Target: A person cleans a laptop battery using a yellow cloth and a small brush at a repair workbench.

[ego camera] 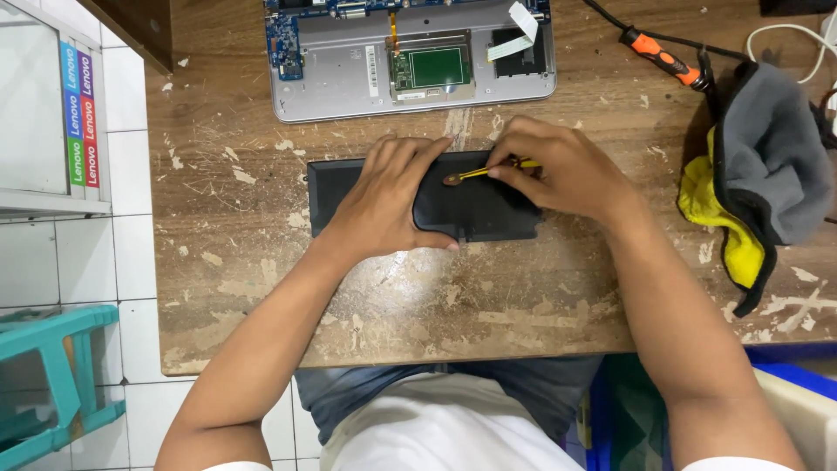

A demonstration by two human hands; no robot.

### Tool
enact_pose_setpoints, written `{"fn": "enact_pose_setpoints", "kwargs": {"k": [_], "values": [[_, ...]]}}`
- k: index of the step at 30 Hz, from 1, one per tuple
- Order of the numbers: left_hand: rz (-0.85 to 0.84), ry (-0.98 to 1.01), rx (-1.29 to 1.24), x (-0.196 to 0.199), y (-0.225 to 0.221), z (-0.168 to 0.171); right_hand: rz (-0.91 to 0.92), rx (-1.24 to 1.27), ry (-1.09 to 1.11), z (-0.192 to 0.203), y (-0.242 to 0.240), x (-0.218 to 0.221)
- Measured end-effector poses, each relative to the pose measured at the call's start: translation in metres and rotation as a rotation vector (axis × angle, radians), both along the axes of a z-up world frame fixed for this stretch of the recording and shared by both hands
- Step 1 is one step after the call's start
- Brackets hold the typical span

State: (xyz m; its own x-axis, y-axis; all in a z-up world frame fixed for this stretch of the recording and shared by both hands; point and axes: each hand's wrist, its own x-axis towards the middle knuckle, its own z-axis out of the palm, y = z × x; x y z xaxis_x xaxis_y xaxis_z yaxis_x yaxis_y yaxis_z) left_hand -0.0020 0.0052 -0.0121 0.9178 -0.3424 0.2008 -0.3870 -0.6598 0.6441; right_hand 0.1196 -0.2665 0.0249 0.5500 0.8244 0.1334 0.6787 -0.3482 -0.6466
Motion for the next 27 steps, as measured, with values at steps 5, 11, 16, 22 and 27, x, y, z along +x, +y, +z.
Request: {"fn": "enact_pose_setpoints", "kwargs": {"k": [5, 11, 16, 22, 27], "values": [[0.001, 0.010, 0.008, 0.000, 0.000, -0.001, 0.006, -0.008, 0.021, 0.013, 0.011, -0.012], [0.003, 0.029, 0.096, 0.001, 0.001, 0.003, -0.063, -0.218, 0.233, 0.028, -0.025, 0.020], [-0.008, 0.024, 0.181, 0.003, 0.000, 0.006, -0.176, -0.391, 0.409, 0.027, -0.062, 0.041], [-0.032, 0.005, 0.155, 0.003, 0.000, 0.004, -0.180, -0.427, 0.395, 0.036, -0.071, 0.043], [-0.049, -0.034, 0.154, 0.002, 0.001, 0.006, 0.002, -0.149, 0.221, 0.026, -0.034, 0.027]]}}
